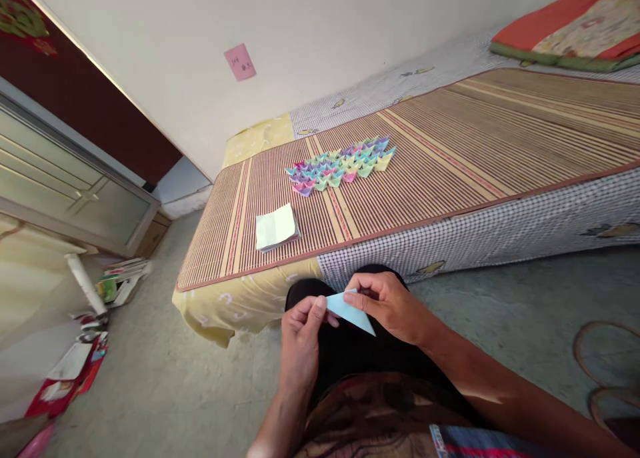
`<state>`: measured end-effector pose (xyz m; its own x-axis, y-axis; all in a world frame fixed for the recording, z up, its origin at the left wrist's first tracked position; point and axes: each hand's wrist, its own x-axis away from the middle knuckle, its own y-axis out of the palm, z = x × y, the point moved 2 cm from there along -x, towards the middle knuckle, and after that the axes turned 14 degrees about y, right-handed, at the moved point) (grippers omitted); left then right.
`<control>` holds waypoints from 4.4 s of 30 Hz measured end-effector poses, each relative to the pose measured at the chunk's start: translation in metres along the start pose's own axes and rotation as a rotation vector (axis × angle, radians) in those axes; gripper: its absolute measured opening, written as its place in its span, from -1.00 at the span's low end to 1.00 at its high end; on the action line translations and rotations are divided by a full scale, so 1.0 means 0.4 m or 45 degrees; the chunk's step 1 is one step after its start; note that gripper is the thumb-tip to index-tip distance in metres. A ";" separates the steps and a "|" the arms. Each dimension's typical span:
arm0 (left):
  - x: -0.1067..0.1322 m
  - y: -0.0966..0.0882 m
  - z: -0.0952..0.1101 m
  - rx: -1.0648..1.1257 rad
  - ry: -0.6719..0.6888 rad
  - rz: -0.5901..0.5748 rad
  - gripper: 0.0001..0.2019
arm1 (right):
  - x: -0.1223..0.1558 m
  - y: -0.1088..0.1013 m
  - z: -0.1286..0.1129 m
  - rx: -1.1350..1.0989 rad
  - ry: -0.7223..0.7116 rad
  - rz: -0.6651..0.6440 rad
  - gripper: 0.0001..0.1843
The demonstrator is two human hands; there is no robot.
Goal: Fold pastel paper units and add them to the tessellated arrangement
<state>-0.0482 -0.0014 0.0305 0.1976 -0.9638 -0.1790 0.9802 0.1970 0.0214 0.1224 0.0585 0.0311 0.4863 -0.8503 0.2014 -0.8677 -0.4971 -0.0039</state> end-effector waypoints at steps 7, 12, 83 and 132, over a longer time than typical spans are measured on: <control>-0.001 -0.002 0.020 0.132 -0.150 0.015 -0.66 | 0.015 -0.019 0.009 -0.033 0.042 0.016 -0.60; 0.018 0.050 0.023 0.254 -0.264 -0.089 -0.67 | 0.043 -0.014 -0.014 0.014 0.008 -0.019 -0.66; -0.619 0.121 -0.147 0.816 -0.235 0.241 -0.63 | -0.556 -0.147 -0.084 0.494 -0.807 0.731 -0.67; -0.606 0.086 -0.114 0.183 -0.161 -0.229 -0.71 | -0.566 -0.176 -0.084 -0.257 -0.204 0.453 -0.76</control>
<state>-0.0629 0.2470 0.0296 0.0115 -0.9976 -0.0680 0.9899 0.0017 0.1416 0.0699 0.2917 0.0187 0.1497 -0.9864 0.0678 -0.9790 -0.1383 0.1495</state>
